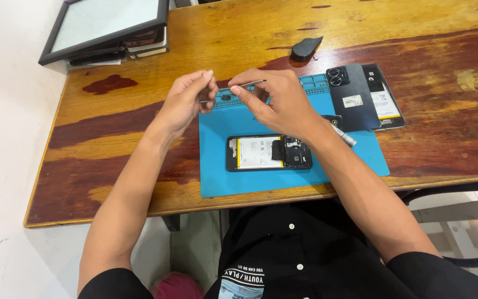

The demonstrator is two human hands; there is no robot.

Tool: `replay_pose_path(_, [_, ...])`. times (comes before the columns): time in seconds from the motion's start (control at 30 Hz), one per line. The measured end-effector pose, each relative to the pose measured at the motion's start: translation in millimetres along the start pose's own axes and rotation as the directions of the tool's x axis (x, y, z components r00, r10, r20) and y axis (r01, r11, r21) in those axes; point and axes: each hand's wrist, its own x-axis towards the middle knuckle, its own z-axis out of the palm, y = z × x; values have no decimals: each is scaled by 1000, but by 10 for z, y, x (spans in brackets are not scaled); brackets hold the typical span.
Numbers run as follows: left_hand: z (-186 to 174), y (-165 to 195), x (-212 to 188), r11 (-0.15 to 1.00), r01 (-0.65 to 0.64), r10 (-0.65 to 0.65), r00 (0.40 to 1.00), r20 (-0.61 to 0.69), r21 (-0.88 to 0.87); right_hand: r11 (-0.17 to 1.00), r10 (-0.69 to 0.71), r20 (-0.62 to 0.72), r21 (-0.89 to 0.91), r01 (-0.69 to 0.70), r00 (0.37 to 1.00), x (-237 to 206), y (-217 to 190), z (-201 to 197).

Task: The person repairs a disassembled smartphone on a blue repair mat. They use a screwdriver to remove screws, use tweezers to lift small internal components, and reposition the phone body while working on its internals, with the back cover and other phone parts laid out on the mat.

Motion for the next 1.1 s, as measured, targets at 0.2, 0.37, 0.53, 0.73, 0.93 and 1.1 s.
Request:
replay_pose_path(0.2, [6,-20,-6,997,-8,6,1000,25,82,999,22,-75,31,-20,997,10,22,21])
replay_pose_path(0.37, [-8,-23,-12,995,-10,6,999,39,96,998,51,-82,50,-47,995,8,25,21])
replay_pose_path(0.53, [-14,-26,-17,997,10,-15,998,62,75,998,49,-71,33,-46,996,8,23,32])
replay_pose_path(0.73, [-21,-28,-19,998,-9,4,997,77,57,999,23,-93,34,-20,995,6,29,15])
replay_pose_path(0.93, [-17,-38,-17,998,0,-7,996,93,69,999,45,-84,26,-43,995,8,25,26])
replay_pose_path(1.1, [-18,-34,-21,998,-7,1,995,105,66,999,36,-93,33,-33,995,8,25,15])
